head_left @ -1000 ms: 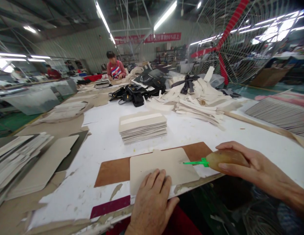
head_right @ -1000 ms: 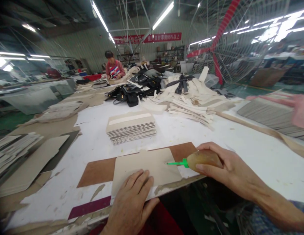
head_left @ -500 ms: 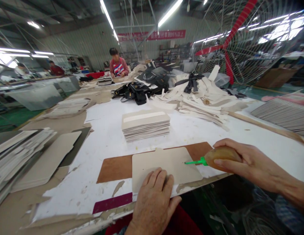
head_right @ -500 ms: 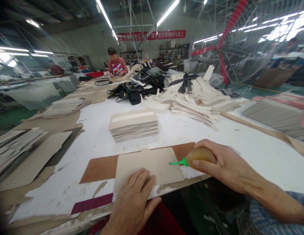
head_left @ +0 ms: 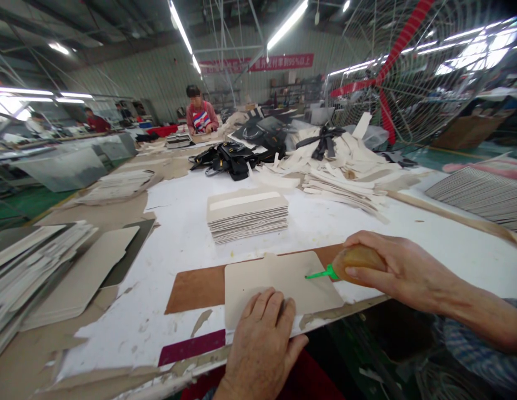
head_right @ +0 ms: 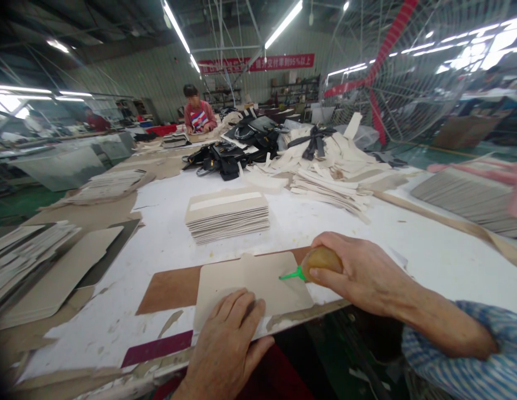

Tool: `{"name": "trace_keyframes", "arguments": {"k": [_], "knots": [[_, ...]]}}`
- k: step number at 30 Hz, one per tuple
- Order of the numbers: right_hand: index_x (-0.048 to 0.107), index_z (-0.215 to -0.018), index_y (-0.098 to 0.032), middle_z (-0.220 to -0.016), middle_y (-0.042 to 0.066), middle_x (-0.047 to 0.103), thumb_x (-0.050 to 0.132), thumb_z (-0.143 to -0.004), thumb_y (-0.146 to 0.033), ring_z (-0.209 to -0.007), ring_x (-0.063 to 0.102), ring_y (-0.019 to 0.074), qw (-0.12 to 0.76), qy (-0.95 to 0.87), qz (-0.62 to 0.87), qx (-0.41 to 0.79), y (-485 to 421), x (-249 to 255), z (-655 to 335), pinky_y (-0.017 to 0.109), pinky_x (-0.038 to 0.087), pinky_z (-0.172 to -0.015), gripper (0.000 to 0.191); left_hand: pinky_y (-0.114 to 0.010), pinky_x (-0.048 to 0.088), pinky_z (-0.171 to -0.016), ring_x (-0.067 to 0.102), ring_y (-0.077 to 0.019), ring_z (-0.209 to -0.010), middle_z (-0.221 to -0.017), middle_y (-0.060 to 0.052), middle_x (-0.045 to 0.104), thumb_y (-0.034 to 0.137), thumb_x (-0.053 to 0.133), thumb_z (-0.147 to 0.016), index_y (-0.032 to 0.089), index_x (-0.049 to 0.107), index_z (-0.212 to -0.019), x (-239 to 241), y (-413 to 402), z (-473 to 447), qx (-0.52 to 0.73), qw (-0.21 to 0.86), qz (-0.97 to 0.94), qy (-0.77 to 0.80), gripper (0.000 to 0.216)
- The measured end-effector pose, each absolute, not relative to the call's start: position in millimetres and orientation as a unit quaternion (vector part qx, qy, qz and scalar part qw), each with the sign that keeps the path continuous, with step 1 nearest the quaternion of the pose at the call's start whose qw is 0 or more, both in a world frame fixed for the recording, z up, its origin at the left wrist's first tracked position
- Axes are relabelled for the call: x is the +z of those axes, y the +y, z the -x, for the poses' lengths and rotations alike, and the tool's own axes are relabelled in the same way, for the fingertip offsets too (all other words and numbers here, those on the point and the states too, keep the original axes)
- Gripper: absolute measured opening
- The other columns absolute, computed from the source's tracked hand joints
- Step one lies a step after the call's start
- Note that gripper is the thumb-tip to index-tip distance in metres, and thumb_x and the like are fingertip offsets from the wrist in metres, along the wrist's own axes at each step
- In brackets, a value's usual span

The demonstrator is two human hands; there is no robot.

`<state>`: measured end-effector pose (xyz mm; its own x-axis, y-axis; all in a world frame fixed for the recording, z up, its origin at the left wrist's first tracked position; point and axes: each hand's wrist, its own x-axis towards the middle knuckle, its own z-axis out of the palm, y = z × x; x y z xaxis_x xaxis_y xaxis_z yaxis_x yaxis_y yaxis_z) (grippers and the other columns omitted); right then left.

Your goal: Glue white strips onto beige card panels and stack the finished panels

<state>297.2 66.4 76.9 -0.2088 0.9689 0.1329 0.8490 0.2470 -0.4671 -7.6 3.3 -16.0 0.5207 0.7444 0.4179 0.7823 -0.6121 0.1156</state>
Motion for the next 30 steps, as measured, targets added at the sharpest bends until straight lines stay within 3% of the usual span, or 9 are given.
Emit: {"name": "trace_keyframes", "arguments": {"k": [16,30], "knots": [[0.069,-0.105,-0.03,-0.085,0.001,0.074,0.06,-0.095,-0.061,-0.074,0.068,0.0266,0.151,-0.77,0.599,0.16,70.4,87.0,-309.6,0.04,0.045,-0.068,0.033,-0.054,0.062,-0.112,0.071,-0.0343,-0.127,-0.136,-0.011,0.075,0.051,0.088,-0.095,0.02,0.069,-0.138,-17.4,1.7,6.9,-0.208,0.05,0.873,-0.438,0.057],[0.068,-0.103,-0.027,-0.09,0.006,0.075,0.054,-0.085,-0.067,-0.082,0.067,0.0322,0.126,-0.76,0.62,0.147,70.0,107.3,-279.0,0.044,0.044,-0.075,0.046,-0.056,0.061,-0.114,0.069,-0.0356,-0.13,-0.137,-0.011,0.074,0.048,0.087,-0.097,0.02,0.068,-0.141,-17.6,2.7,7.9,-0.202,0.034,0.875,-0.438,0.055]]}}
